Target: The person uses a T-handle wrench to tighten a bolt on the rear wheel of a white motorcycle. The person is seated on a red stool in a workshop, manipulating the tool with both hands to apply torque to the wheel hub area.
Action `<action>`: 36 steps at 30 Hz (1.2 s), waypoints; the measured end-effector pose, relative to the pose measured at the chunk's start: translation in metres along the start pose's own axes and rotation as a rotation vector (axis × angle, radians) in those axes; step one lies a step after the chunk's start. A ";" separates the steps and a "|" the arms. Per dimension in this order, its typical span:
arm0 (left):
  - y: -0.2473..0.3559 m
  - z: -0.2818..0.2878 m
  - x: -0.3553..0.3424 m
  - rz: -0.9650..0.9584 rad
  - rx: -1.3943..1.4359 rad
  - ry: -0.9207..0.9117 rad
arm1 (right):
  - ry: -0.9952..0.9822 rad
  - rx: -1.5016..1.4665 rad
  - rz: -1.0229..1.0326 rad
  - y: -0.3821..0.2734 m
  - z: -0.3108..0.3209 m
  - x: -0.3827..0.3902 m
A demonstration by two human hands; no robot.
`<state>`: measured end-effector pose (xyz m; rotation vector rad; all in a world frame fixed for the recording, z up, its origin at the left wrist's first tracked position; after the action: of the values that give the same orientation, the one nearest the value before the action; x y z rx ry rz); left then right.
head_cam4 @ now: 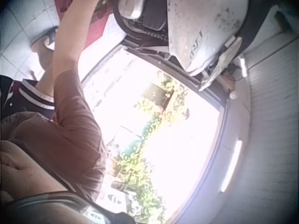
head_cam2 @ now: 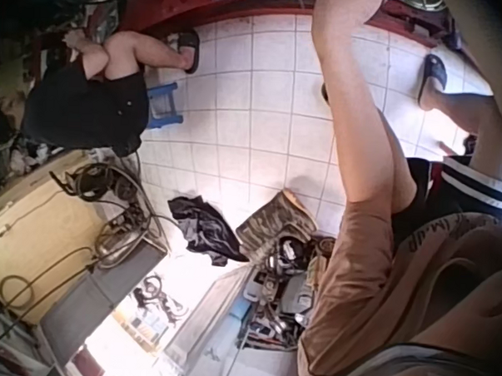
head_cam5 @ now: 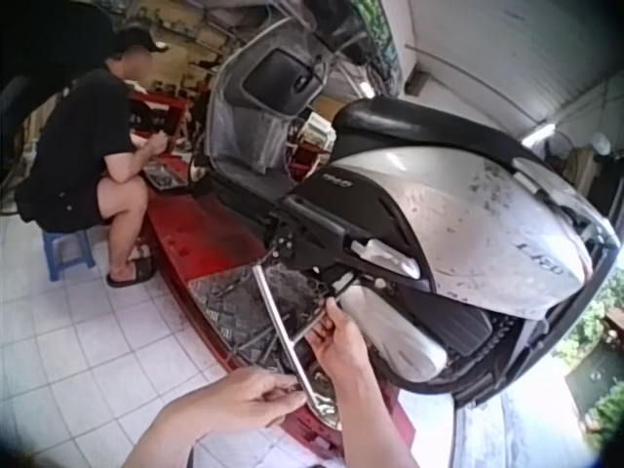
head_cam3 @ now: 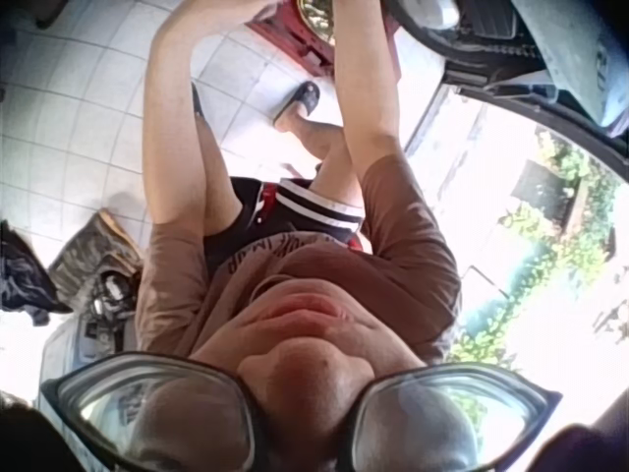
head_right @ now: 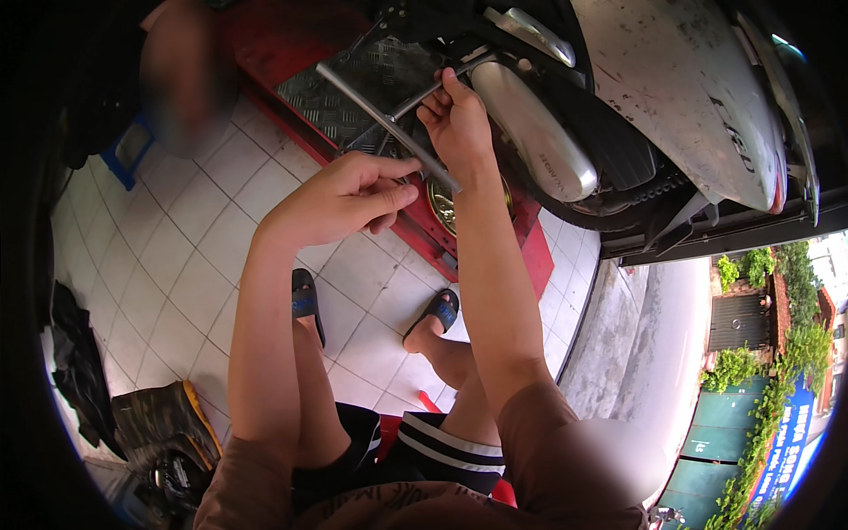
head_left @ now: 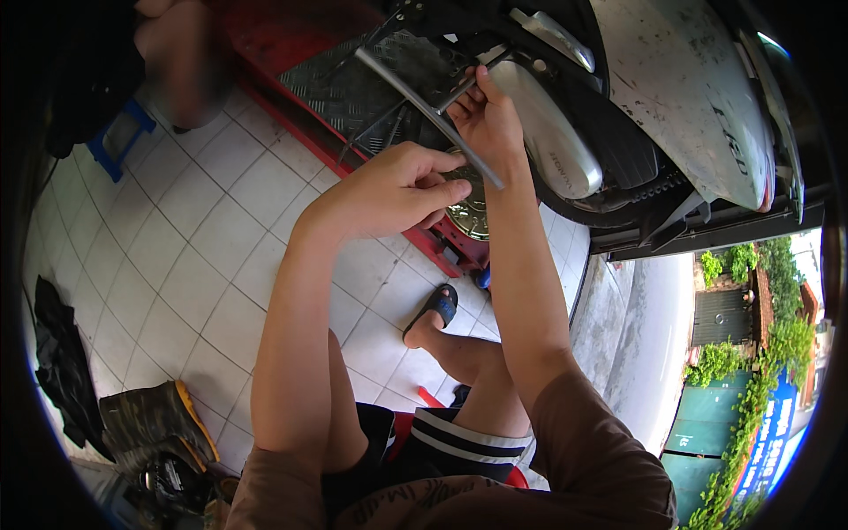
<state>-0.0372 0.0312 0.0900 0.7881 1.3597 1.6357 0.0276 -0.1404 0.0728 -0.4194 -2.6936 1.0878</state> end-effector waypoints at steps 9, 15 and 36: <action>0.000 0.009 0.003 0.101 -0.002 -0.033 | 0.011 -0.041 -0.008 -0.003 0.022 -0.006; 0.003 0.043 0.004 -0.169 -0.270 0.531 | 0.107 0.025 0.033 -0.005 0.026 -0.005; -0.031 0.024 -0.024 -0.158 -0.205 0.740 | 0.494 0.738 0.413 -0.095 0.048 -0.110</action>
<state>0.0009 0.0223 0.0664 -0.0775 1.6481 1.9848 0.0994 -0.2735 0.0966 -0.9563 -1.6640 1.6999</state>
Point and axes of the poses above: each hand's wrist, its own x-axis away from the middle knuckle, its own z-axis out of the back of the hand, y = z × x, the point moved 8 cm from there along -x, towards the middle knuckle, and after that the axes turned 12 degrees about -x, right-handed, at the moved point
